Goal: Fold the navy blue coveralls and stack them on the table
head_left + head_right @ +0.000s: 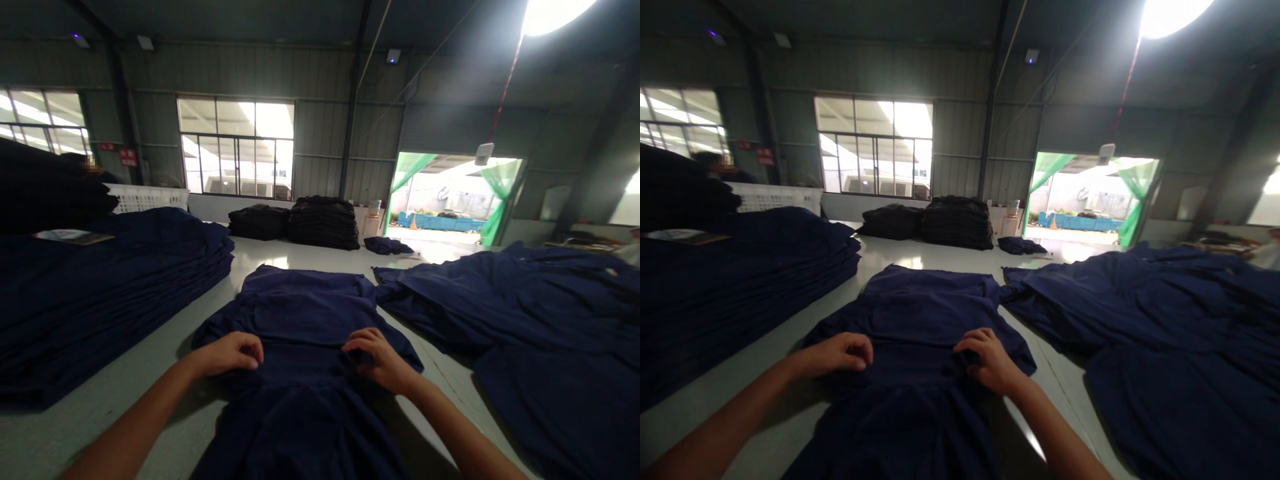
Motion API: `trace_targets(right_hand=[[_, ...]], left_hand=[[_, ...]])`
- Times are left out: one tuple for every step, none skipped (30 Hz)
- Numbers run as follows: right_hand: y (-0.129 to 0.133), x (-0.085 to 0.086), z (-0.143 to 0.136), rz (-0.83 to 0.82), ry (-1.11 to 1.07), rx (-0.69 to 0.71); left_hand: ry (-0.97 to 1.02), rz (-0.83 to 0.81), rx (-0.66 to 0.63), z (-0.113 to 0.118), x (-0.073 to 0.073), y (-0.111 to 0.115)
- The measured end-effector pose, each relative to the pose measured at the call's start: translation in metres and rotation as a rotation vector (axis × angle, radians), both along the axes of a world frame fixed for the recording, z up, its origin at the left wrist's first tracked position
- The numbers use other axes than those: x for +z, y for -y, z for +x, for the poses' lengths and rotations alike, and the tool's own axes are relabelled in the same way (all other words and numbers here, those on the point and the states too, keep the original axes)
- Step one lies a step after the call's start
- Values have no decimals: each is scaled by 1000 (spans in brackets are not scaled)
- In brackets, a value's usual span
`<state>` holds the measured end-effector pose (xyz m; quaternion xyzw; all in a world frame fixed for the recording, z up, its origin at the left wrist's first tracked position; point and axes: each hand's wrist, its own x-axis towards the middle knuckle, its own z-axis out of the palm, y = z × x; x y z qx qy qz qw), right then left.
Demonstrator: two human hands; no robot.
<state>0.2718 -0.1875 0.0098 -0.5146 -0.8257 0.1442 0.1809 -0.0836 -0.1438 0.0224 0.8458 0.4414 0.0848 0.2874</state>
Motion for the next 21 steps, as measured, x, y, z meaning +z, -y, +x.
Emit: trace_targets(right_hand=[[4,7,2,-140,-42,128],[7,12,3,-277,-40,239],[9,14,3,-386,1,317],[9,14,3,-454,66,355],[8,11,2,-479,131,352],[6,6,0,-465,171,314],[2,0,-1,-410,173,244],[-1,-7,-3,-324,146,159],[-4,-14,-4,-222,104,78],[-7,-20,-4,-118,59,15],[-8,-24,-3,-31,17,-19],[-9,-25,-1,18,-17,-18],[-9,-25,2,19,-40,17],[-8,-24,6,-25,-51,77],[-7,-21,10,-93,-51,137],[-6,-19,13,-169,-41,188],[-5,-16,17,-244,-24,226],[-4,-13,19,-302,-4,252],[-4,-11,20,-344,19,266],[-3,-10,20,-366,39,269],[-2,-8,18,-374,57,264]], left_hand=[[8,-119,-76,-4,5,3],[-1,-191,-134,-7,7,5],[-27,-218,-169,-9,7,6],[-60,-207,-177,-9,5,7],[-98,-166,-159,-6,1,7],[-131,-101,-115,-1,-5,6],[-152,-8,-49,6,-12,5],[-157,113,26,13,-19,4],[-139,255,104,20,-26,3],[-101,394,162,26,-31,2],[-48,505,189,30,-35,0],[11,569,182,32,-36,-1],[62,572,136,31,-36,-2],[99,519,63,28,-34,-3],[116,423,-17,24,-30,-4],[109,307,-96,19,-26,-4],[72,188,-163,13,-22,-4],[11,83,-210,8,-18,-2],[-67,0,-231,5,-15,0],[-151,-55,-225,4,-12,3],[-228,-85,-200,4,-10,6]])
